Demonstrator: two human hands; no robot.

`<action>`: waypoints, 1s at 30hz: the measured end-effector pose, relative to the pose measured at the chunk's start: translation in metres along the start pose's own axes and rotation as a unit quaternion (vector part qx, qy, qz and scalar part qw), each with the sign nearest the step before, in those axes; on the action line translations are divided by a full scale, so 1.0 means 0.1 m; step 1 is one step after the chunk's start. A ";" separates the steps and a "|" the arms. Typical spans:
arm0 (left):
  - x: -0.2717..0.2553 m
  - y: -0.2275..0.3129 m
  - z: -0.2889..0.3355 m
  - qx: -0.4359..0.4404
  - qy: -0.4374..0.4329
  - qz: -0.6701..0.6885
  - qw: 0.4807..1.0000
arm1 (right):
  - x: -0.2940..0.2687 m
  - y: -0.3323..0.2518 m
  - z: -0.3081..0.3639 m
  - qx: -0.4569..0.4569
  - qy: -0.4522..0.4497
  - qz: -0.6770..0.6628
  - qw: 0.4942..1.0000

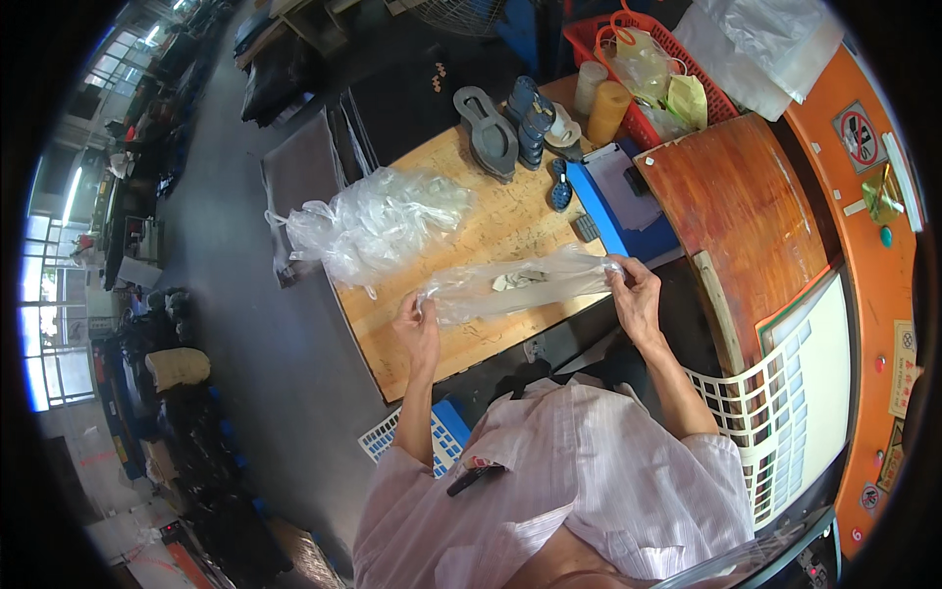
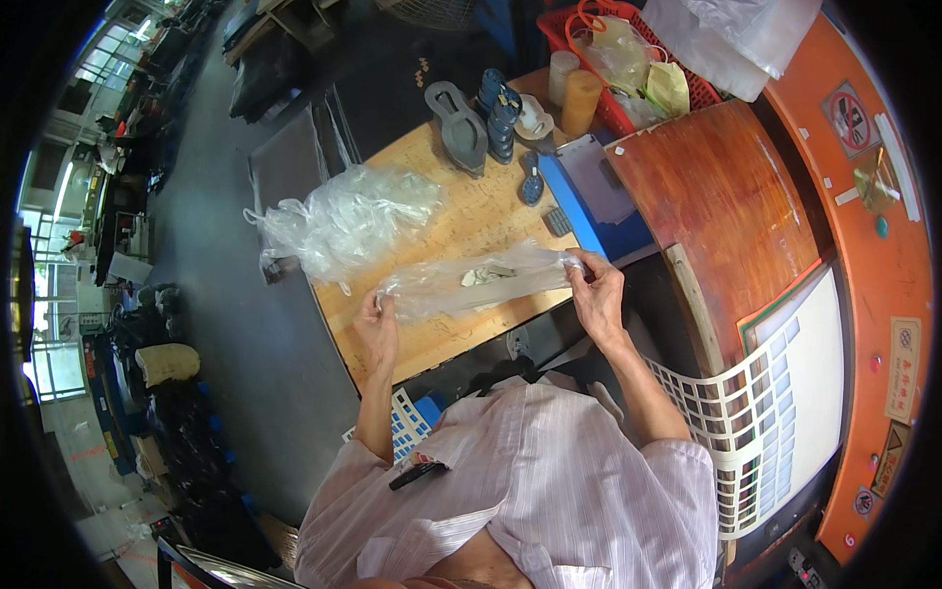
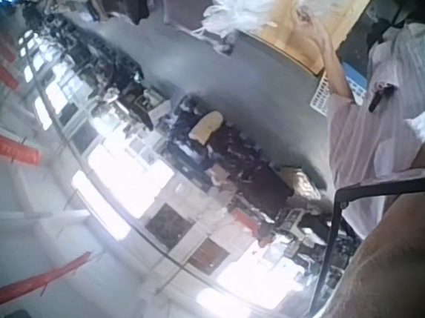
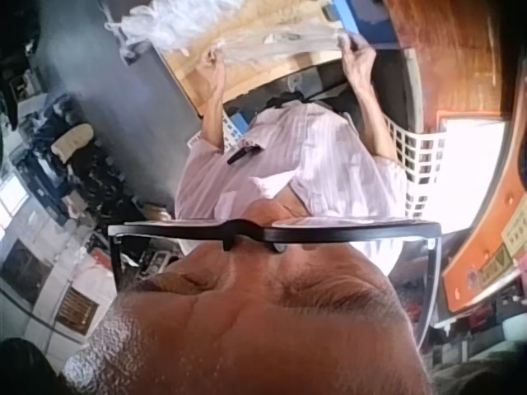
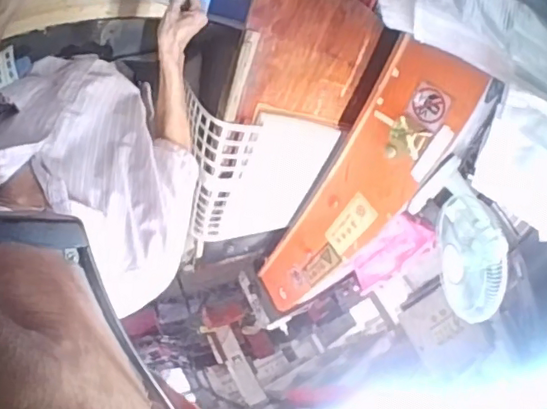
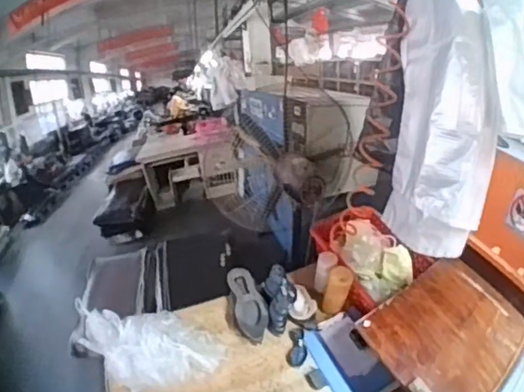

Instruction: The person empties small white rectangular components from a plastic basket onto a cutting board, then gathers them and places them into a plastic bag. The person then places the basket back on the machine and arranges the components into the basket's compartments.

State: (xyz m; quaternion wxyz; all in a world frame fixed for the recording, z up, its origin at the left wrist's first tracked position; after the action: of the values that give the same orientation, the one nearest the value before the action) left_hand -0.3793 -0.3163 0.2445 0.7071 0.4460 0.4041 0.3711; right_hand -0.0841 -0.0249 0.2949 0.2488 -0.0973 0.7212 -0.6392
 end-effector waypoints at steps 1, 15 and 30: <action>0.03 0.07 0.01 0.002 -0.004 -0.020 1.000 | -0.05 -0.09 0.01 -0.029 -0.002 0.038 0.999; 0.99 1.31 0.78 -0.001 -0.443 0.103 0.891 | 0.76 -1.26 0.25 -0.009 -0.320 -0.133 0.938; 1.29 0.99 0.77 0.188 -0.435 -0.015 0.880 | 1.30 -0.51 0.14 0.059 -0.451 -0.163 0.876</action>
State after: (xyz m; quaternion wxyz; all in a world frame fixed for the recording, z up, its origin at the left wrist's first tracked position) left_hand -0.2755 -0.1952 0.3273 0.7202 0.6810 0.1241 0.0463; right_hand -0.1979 -0.1050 0.3131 0.4444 -0.4762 0.4661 -0.5988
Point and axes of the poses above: each hand's wrist, its own z-axis away from the middle knuckle, its own x-axis out of the palm, y = z × x, the point moved 8 cm from there along -z, towards the middle knuckle, and after that the axes turned 9 degrees about -x, right-handed, at the moved point
